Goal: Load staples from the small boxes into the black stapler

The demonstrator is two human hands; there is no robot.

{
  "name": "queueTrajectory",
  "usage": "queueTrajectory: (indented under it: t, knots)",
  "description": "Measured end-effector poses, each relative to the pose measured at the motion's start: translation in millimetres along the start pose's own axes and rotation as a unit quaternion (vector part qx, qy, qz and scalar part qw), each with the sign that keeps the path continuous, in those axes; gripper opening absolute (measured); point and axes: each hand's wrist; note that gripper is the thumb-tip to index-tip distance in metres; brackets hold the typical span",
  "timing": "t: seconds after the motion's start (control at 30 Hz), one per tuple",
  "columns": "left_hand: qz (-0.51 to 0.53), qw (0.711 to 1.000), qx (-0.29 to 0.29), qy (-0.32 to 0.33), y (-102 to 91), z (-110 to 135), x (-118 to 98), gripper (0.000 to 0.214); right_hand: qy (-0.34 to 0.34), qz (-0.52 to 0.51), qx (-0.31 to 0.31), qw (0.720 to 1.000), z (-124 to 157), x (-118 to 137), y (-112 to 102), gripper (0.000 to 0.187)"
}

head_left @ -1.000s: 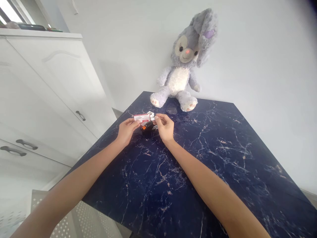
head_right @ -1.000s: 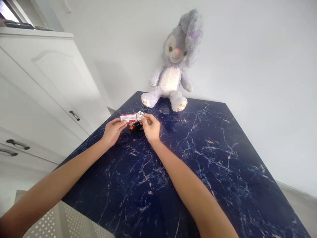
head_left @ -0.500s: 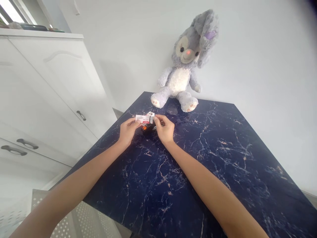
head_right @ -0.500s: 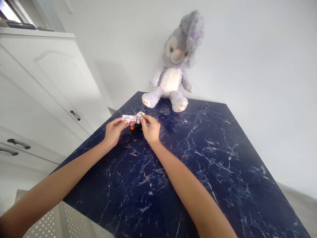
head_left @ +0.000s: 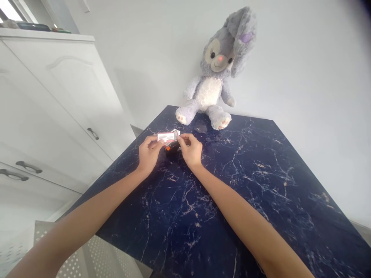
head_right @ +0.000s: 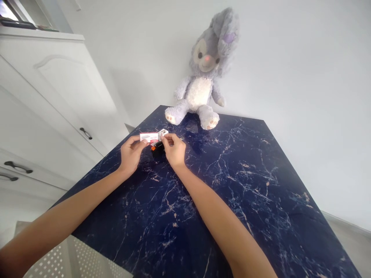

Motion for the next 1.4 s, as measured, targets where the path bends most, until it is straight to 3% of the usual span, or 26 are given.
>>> queueTrajectory:
  t: [0.2, 0.37, 0.57, 0.7, 0.87, 1.0, 1.1, 1.4]
  knots:
    - [0.114, 0.987, 0.020, -0.109, -0.5, -4.1, 4.7, 0.026, 0.062, -0.102, 0.047, 0.992, -3.9, -1.8, 0.2, 0.035]
    - [0.192, 0.964, 0.064, -0.172, -2.9, -7.2, 8.9, 0.025, 0.122, -0.136, 0.138, 0.973, -4.3, -0.8, -0.1, 0.037]
    - [0.166, 0.977, 0.014, -0.135, -3.4, -5.2, 13.5, 0.038, 0.111, -0.120, 0.118, 0.980, -0.9, 0.3, -2.1, 0.033]
    - [0.131, 0.981, 0.065, -0.124, -4.0, -5.2, 13.4, 0.058, 0.106, -0.093, 0.081, 0.987, -1.0, 0.3, -1.8, 0.034]
    - [0.087, 0.988, 0.095, -0.082, -3.3, -2.5, 11.1, 0.050, 0.048, -0.022, 0.074, 0.996, -0.1, 3.0, -3.8, 0.037]
    - [0.035, 0.992, 0.109, -0.061, -3.4, -0.1, 10.3, 0.054, -0.040, 0.040, 0.134, 0.989, 4.9, 6.4, -4.3, 0.032]
    - [0.008, 0.993, 0.115, -0.030, -4.8, -1.1, 10.3, 0.052, -0.049, 0.048, 0.189, 0.979, 7.7, 7.1, -2.6, 0.045]
    - [-0.017, 0.995, 0.097, -0.030, -5.8, -2.1, 13.4, 0.045, -0.066, 0.065, 0.206, 0.974, 6.9, 3.1, -0.2, 0.045]
Point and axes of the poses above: each hand's wrist, its own z-axis away from the middle knuckle, its own y-axis out of the palm, x = y × z, and after that the axes turned 12 degrees about y, right-handed
